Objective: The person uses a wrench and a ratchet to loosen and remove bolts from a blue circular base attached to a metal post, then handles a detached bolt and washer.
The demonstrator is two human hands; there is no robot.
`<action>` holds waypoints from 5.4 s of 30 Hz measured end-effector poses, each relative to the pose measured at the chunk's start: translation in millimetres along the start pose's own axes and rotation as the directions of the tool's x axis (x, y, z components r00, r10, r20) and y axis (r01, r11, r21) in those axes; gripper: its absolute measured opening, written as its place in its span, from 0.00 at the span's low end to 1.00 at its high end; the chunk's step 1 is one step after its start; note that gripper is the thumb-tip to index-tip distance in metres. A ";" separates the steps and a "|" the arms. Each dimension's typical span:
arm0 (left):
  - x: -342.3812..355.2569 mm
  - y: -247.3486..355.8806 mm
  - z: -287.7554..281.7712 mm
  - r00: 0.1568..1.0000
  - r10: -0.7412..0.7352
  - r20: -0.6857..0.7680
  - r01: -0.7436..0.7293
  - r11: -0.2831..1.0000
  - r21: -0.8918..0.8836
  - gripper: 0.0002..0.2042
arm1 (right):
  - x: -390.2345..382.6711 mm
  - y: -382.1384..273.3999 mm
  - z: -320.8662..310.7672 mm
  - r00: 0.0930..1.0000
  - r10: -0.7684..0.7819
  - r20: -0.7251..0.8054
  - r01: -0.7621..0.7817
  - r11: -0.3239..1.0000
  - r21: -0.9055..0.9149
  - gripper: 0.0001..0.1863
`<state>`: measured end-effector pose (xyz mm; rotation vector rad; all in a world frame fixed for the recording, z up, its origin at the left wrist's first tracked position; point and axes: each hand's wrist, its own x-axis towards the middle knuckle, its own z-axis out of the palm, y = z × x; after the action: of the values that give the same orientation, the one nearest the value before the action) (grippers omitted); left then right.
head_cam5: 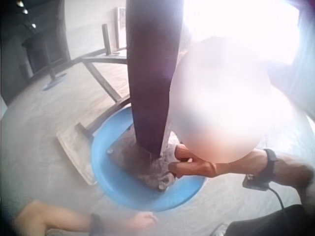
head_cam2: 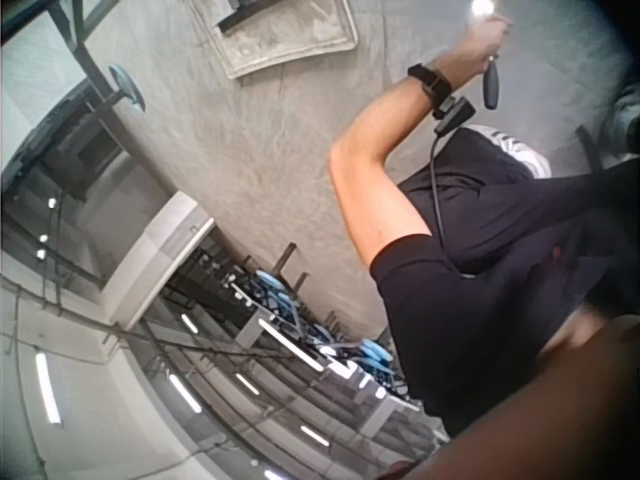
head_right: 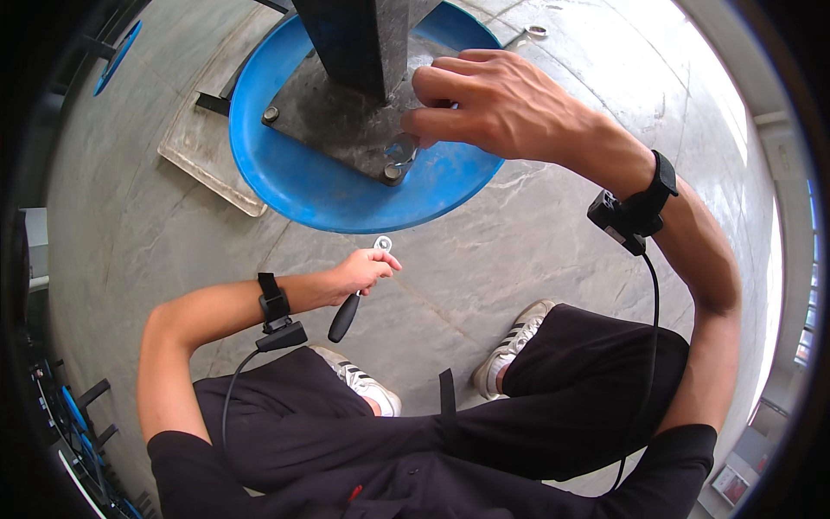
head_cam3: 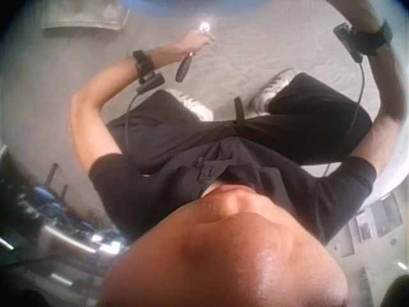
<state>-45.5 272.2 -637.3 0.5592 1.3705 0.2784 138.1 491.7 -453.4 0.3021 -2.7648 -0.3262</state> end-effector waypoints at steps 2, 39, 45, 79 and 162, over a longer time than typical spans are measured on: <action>2.9 -10.6 -5.6 0.999 -0.033 0.023 0.034 0.999 -0.025 0.09 | -6.1 -24.6 1.0 0.979 0.203 -0.002 -0.198 0.960 0.197 0.14; 12.3 -19.3 -17.9 0.999 -0.026 -0.031 0.027 1.000 0.016 0.08 | -7.9 -18.5 1.7 0.993 0.101 -0.055 -0.092 0.983 0.159 0.15; 19.0 -26.2 -20.5 0.998 -0.028 -0.060 0.030 0.999 0.031 0.09 | -10.7 -51.7 -9.0 0.925 0.337 0.177 -0.372 0.900 0.229 0.15; 22.2 -22.6 -26.7 0.999 -0.039 -0.033 0.039 0.999 0.026 0.06 | -6.3 -52.2 -11.7 0.925 0.341 0.171 -0.378 0.877 0.298 0.11; 34.4 -27.5 -35.4 0.998 -0.020 -0.066 0.027 0.993 0.116 0.08 | -25.7 -52.4 -47.0 0.741 0.551 0.383 -0.666 0.534 0.521 0.05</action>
<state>-76.9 273.9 -684.3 0.6353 1.4622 0.1995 187.2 439.4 -431.8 -0.6030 -2.8249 0.8263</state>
